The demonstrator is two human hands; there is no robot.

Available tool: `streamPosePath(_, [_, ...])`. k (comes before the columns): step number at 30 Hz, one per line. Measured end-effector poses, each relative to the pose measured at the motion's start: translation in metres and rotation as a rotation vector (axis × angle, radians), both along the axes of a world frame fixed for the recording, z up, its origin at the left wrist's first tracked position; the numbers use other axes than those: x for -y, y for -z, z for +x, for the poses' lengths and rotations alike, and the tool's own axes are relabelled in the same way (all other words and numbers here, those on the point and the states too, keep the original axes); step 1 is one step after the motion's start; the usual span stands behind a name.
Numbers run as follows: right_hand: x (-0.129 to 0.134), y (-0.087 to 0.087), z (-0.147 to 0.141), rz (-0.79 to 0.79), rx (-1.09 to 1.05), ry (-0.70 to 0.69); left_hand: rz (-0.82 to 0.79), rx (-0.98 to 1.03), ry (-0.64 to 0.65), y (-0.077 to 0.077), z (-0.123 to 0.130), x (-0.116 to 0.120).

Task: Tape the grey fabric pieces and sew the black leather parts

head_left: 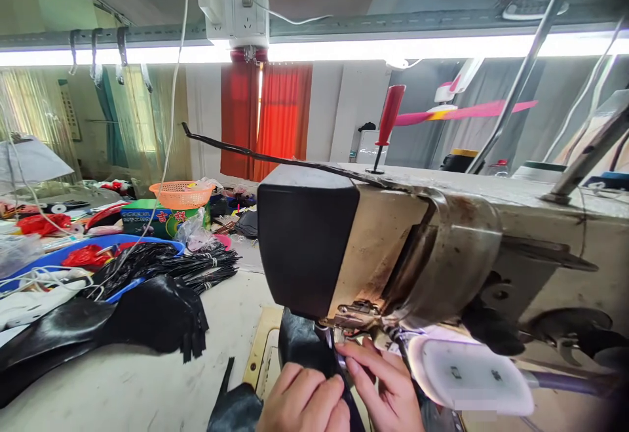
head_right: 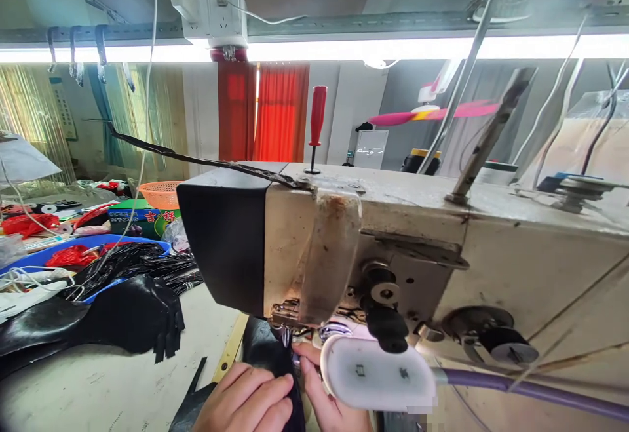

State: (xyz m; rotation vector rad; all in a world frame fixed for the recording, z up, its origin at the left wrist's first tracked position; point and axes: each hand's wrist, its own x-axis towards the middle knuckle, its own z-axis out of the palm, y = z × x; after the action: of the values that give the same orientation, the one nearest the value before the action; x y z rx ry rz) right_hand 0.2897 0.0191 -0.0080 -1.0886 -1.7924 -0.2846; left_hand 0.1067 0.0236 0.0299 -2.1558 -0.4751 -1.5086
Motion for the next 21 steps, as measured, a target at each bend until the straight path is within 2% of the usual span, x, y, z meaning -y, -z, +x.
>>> streamPosePath(6, [0.001,0.001,-0.001,0.008,0.005,0.002,-0.026,0.010,0.045,-0.001,0.001,-0.006])
streamPosePath(12, [0.001,-0.001,0.001,0.012,0.030,-0.001,-0.075,-0.111,0.072,-0.003,-0.007,-0.014])
streamPosePath(18, [0.001,0.003,0.004,0.027,0.064,0.031,-0.257,-0.304,0.197,-0.023,-0.027,-0.021])
streamPosePath(21, [-0.001,0.004,0.005,0.054,0.089,0.037,-0.338,-0.335,0.246,-0.034,-0.035,-0.021])
